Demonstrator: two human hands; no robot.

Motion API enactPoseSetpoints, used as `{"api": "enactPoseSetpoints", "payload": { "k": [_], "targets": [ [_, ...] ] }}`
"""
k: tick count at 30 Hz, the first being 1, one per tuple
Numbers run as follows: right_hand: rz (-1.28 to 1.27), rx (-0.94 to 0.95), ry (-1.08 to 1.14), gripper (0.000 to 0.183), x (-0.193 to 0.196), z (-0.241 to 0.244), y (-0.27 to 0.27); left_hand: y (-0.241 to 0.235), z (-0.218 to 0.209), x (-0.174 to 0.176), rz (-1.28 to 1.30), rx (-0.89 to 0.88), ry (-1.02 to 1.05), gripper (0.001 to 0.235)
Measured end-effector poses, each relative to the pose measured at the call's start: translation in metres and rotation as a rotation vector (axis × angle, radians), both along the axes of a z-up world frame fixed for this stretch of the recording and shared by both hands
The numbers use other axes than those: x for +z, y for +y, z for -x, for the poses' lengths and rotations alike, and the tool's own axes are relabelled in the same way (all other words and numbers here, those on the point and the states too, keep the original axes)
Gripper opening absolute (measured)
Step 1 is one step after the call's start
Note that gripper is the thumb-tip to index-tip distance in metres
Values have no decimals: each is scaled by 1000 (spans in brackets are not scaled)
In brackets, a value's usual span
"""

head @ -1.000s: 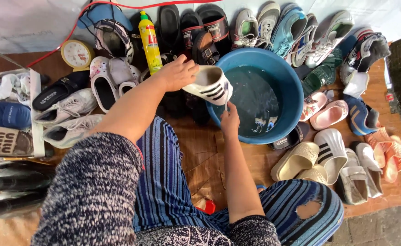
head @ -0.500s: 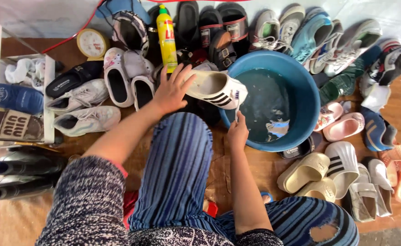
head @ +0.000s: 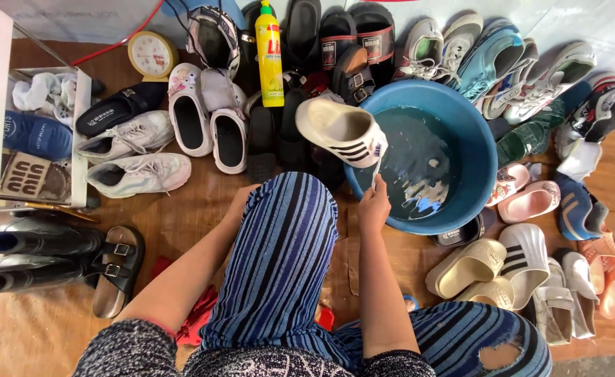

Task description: The person sits on the floor and scrubs a white slip-on shoe with a toothbrush, dipping it into a blue basin of water. They clean the interior, exterior, and sole of the shoe, surrounded by many other pairs of shoes.

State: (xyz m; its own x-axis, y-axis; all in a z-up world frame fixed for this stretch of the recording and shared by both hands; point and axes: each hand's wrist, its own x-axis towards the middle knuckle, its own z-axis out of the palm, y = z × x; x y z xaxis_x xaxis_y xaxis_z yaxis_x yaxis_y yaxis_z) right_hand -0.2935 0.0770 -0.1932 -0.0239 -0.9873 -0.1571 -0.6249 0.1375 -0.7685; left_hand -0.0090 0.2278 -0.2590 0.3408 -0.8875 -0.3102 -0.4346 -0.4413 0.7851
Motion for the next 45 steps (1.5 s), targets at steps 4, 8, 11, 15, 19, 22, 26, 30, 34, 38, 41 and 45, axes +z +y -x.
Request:
{"api": "enactPoseSetpoints", "payload": {
  "k": [4,8,11,15,19,22,26,30,34,38,41,45],
  "targets": [
    [22,16,29,43,6,-5,2,23,7,76,-15,41,335,35],
    [15,15,37,44,9,-7,4,39,10,159,-37,93,761,64],
    [35,33,75,42,15,-9,5,29,-3,175,267,-53,731,49],
    [37,35,92,41,9,-7,5,-25,-29,148,302,79,814,44],
    [51,46,112,41,1,-6,1,-85,-26,124,351,-184,-671,92],
    [59,45,125,41,3,-7,0,-117,-16,125,324,-346,-1048,106],
    [87,52,134,41,5,-3,3,-160,-21,79,782,-357,-1537,58],
    [64,45,161,40,-7,11,-11,-169,-9,105,953,-342,-1581,18],
    [126,12,389,40,-49,47,-42,-169,-11,121,1059,-415,-1554,17],
    [15,203,858,30,-106,102,-79,-174,-17,134,1137,-575,-1538,21],
    [-113,292,814,33,-116,115,-87,-174,-14,178,1101,-782,-1534,22],
    [-98,215,402,37,-68,90,-88,-196,-13,188,1062,-940,-1554,20]
  ]
}}
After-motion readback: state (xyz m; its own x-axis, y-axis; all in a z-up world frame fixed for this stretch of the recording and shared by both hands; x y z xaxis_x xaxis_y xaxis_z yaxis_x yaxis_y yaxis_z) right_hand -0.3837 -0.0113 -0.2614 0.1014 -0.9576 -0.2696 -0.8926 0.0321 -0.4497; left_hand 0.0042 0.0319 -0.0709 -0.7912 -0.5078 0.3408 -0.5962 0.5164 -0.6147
